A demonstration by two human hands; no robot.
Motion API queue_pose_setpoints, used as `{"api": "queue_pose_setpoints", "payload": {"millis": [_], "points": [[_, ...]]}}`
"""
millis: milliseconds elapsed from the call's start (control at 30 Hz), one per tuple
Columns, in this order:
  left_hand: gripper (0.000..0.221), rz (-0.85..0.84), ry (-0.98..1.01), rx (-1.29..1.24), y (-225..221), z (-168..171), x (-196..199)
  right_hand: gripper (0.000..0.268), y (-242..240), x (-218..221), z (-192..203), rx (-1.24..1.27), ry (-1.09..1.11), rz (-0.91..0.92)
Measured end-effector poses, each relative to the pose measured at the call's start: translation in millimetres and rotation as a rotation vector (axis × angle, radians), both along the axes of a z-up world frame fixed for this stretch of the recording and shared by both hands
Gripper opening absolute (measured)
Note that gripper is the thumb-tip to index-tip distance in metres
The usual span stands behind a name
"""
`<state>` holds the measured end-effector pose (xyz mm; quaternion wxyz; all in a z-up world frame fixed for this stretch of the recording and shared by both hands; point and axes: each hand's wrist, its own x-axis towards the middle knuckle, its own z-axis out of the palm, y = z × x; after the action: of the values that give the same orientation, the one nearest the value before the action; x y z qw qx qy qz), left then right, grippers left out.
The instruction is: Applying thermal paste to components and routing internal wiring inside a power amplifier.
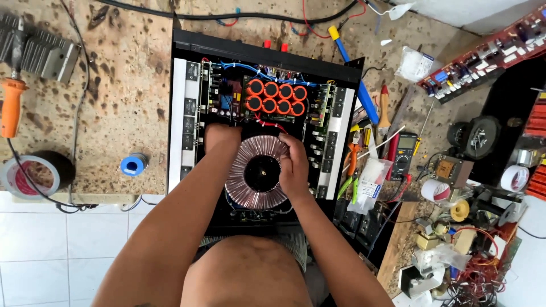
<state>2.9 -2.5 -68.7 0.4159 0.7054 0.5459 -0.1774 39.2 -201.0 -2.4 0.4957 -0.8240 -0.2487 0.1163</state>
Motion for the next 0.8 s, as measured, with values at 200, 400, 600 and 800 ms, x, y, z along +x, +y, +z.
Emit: {"api": "queue_pose_setpoints", "payload": {"millis": [200, 400, 600, 800], "points": [[0.029, -0.164, -0.098, 0.149, -6.6, -2.5, -5.8, 0.048, 16.0, 11.0, 17.7, -0.121, -0.108, 0.135], [0.036, -0.297, -0.179, 0.312, -5.4, -2.6, -11.8, 0.062, 39.7, 16.8, 13.5, -0.158, -0.067, 0.234], [0.031, -0.156, -0.018, 0.073, 2.9, 33.9, -0.2, 0.064, 41.2, 15.3, 15.3, -0.117, -0.029, 0.217], [0.037, -0.009, 0.045, -0.037, 7.2, 16.2, 7.0, 0.064, 43.4, 19.1, 15.2, -0.132, -0.039, 0.217]]}}
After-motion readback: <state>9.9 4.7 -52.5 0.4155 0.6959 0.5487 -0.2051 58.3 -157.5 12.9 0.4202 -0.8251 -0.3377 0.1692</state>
